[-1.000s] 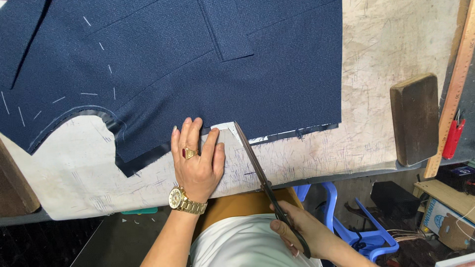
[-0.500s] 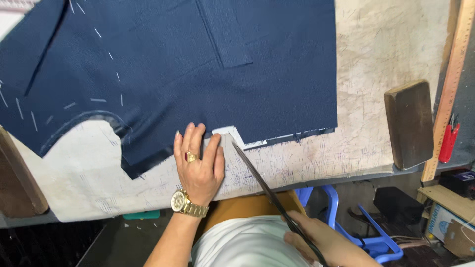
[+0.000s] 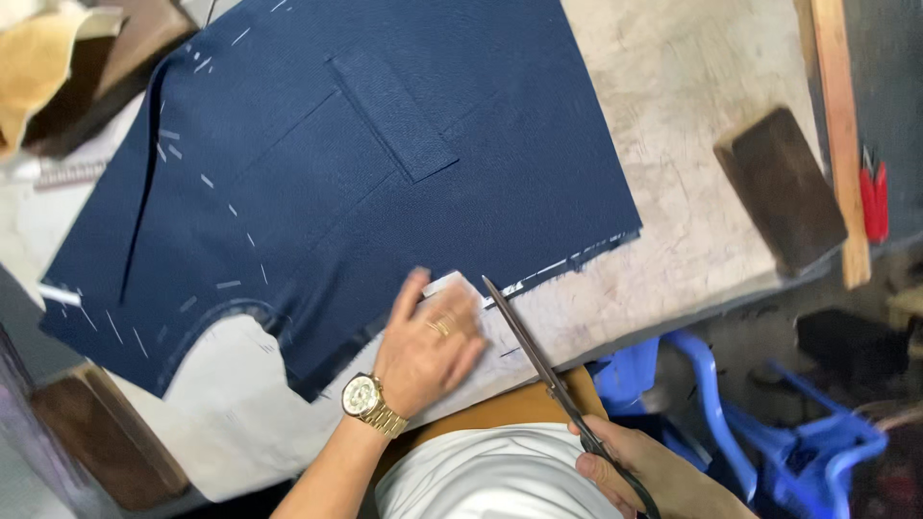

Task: The person cuts a dark blue garment piece with large shears and marks lines on it using a ruler and a piece of tailor's chalk.

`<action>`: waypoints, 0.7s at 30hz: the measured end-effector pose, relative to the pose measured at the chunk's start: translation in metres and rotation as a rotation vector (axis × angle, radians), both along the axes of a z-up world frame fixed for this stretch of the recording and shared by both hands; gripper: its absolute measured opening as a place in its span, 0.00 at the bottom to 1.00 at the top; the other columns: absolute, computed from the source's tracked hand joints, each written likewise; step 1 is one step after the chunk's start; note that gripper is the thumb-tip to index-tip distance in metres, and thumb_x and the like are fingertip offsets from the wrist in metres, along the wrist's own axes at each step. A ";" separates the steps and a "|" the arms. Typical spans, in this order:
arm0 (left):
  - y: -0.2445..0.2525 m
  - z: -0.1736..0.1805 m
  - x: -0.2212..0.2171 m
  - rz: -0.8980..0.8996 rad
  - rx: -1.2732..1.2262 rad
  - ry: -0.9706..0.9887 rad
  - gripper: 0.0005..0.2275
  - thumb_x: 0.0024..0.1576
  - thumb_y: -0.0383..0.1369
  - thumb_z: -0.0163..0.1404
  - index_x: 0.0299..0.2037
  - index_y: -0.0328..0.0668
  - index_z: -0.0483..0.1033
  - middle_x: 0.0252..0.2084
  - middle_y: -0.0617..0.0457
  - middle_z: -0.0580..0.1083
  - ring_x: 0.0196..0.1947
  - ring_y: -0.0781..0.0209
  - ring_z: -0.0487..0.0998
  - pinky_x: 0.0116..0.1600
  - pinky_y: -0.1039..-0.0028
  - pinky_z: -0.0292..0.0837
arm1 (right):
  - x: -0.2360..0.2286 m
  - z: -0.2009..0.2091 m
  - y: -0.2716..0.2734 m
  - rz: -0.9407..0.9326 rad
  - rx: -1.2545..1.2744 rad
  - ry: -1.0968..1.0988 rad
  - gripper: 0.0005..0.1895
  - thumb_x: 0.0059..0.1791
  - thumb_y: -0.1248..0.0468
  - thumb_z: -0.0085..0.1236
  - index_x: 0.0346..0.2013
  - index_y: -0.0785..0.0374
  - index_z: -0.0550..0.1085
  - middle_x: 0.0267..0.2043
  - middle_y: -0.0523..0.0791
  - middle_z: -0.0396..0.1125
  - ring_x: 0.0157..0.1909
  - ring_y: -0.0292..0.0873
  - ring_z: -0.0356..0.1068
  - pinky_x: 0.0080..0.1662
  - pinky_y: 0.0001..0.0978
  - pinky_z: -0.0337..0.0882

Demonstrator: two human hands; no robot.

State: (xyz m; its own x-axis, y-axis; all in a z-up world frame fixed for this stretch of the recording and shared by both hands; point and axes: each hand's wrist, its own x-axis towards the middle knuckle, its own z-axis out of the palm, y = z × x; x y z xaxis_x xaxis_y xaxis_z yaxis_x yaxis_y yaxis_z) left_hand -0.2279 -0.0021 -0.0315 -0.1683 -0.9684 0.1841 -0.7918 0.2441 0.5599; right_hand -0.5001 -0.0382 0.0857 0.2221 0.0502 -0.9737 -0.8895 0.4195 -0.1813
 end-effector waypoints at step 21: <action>-0.017 -0.047 0.140 0.025 0.058 -0.392 0.24 0.66 0.44 0.46 0.72 0.48 0.68 0.77 0.33 0.57 0.76 0.31 0.56 0.71 0.27 0.40 | 0.035 -0.056 0.166 -0.729 -0.298 -0.025 0.15 0.55 0.52 0.50 0.49 0.58 0.71 0.13 0.42 0.65 0.11 0.34 0.63 0.23 0.23 0.65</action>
